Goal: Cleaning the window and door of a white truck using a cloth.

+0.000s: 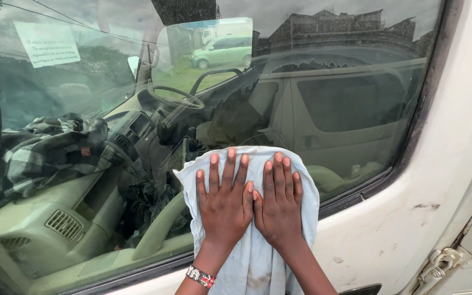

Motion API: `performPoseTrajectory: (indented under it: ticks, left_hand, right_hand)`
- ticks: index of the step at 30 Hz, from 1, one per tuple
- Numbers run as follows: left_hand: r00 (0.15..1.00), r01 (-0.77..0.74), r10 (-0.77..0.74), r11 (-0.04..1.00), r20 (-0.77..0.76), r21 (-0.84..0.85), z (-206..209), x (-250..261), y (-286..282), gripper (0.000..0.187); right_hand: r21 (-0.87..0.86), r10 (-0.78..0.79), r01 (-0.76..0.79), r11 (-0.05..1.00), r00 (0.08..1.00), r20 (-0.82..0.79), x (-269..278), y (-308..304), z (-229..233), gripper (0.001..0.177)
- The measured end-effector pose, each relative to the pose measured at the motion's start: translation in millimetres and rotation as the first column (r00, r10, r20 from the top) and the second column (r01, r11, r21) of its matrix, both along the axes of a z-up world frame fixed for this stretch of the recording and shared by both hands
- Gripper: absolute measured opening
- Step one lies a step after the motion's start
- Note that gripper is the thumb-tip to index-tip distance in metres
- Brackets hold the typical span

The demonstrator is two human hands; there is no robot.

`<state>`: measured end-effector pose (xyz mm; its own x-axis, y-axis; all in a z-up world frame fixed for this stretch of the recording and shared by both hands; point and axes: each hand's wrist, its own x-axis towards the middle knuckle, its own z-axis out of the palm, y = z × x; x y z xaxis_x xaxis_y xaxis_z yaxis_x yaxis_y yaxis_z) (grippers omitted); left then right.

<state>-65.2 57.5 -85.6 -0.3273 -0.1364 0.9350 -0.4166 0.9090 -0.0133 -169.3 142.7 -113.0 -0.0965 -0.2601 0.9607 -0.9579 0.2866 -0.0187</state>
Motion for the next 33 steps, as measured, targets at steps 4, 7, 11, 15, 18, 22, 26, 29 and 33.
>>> performPoseTrajectory:
  ticks: [4, 7, 11, 15, 18, 22, 26, 29, 33]
  left_hand:
    - [1.0, -0.009, 0.009, 1.0, -0.009, 0.018, -22, -20, 19, 0.056]
    - [0.998, -0.043, 0.044, 0.999, -0.051, 0.024, -11, -34, 30, 0.056]
    - [0.996, -0.063, 0.064, 0.998, -0.054, 0.021, 25, -47, 39, 0.054]
    - [0.997, -0.047, 0.047, 0.999, -0.059, -0.01, 81, -62, 51, 0.054]
    - [0.998, -0.033, 0.029, 0.998, -0.057, -0.054, 117, -69, 53, 0.054]
    - [0.997, -0.063, 0.061, 0.997, -0.052, -0.04, 116, -73, 52, 0.053]
    - [0.995, -0.087, 0.088, 0.996, -0.052, 0.029, 89, -70, 59, 0.054]
    - [0.994, -0.086, 0.09, 0.995, -0.069, 0.053, 53, -71, 57, 0.054]
    - [0.994, -0.091, 0.094, 0.994, -0.059, 0.063, -5, -70, 53, 0.055]
  right_hand:
    - [0.037, 0.027, -0.028, 0.999, 0.999, 0.028, -12, 24, -8, 0.061]
    - [0.071, 0.018, -0.019, 0.997, 1.0, 0.018, -26, 30, 2, 0.059]
    - [0.039, 0.025, -0.023, 0.999, 0.999, -0.044, -43, 33, 32, 0.056]
    - [-0.052, 0.037, -0.04, 0.998, 0.998, -0.052, -61, 36, 76, 0.055]
    - [-0.113, 0.033, -0.037, 0.993, 0.999, -0.039, -66, 39, 108, 0.053]
    - [-0.11, 0.149, -0.154, 0.982, 0.987, -0.058, -72, 38, 82, 0.047]
    - [0.034, 0.03, -0.031, 0.999, 0.999, 0.022, -62, 47, 35, 0.053]
    - [0.039, 0.041, -0.044, 0.998, 0.997, 0.065, -57, 52, 12, 0.059]
    - [0.072, 0.018, -0.028, 0.997, 0.991, 0.13, -51, 60, -3, 0.062]
